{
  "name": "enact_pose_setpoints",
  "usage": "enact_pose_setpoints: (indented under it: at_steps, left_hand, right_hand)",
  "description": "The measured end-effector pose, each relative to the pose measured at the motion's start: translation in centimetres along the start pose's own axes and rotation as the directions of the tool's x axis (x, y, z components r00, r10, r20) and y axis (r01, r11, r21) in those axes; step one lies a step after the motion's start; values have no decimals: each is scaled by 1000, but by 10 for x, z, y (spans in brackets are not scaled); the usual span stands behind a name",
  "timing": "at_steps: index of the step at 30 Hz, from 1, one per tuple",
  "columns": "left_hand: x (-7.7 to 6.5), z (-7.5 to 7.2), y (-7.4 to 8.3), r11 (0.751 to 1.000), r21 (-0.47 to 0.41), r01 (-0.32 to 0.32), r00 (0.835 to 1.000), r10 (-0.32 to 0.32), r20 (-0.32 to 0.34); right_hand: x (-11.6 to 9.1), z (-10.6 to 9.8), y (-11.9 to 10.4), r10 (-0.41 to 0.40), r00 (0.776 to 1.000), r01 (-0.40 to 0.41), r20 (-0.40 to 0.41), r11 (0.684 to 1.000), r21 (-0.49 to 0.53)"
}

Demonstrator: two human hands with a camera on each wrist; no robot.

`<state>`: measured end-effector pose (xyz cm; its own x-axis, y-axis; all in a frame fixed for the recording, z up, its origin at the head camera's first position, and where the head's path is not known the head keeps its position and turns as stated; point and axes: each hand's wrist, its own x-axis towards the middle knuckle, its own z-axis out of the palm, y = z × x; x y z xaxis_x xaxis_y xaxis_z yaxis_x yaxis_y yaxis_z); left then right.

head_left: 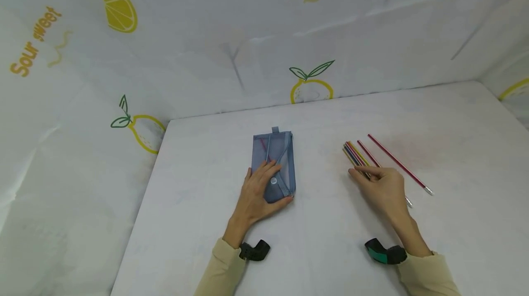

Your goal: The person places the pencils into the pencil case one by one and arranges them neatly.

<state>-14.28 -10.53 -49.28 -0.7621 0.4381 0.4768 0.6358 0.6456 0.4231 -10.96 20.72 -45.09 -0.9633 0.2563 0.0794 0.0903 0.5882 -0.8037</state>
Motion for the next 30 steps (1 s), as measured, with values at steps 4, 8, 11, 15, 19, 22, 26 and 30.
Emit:
enact_pose_setpoints:
  at_steps: [4, 8, 11, 15, 19, 22, 26, 30]
  left_hand:
    - [0, -1, -1, 1000, 0, -5, 1000, 5, -3]
    - [0, -2, -2, 1000, 7, -12, 1000, 12, -9]
    - [-1, -1, -3, 1000, 7, -11, 1000, 11, -13]
    - [-2, -1, -2, 1000, -3, -10, 1000, 10, -16]
    - [-2, -1, -2, 1000, -8, -9, 1000, 9, -18]
    - [-2, -1, -2, 1000, -9, -6, 1000, 6, -14]
    - [-3, 0, -2, 1000, -7, -3, 1000, 3, -7]
    - [-3, 1, -2, 1000, -3, -6, 1000, 6, -8]
  right_hand:
    - [-4, -6, 9, -42, 998, 39, -42, 997, -68]
    - [-7, -8, 15, -72, 996, 66, -56, 992, -106]
    - [-8, -9, 16, -87, 995, 79, -56, 988, -129]
    - [-11, -8, 16, -111, 992, 102, -56, 984, -147]
    - [-14, -8, 14, -116, 993, 113, -10, 980, -166]
    - [-16, -7, 13, -110, 994, 112, 23, 974, -194]
    - [-17, -9, 11, -88, 995, 96, 42, 970, -224]
    - [-19, -10, 10, -69, 996, 79, 51, 971, -226]
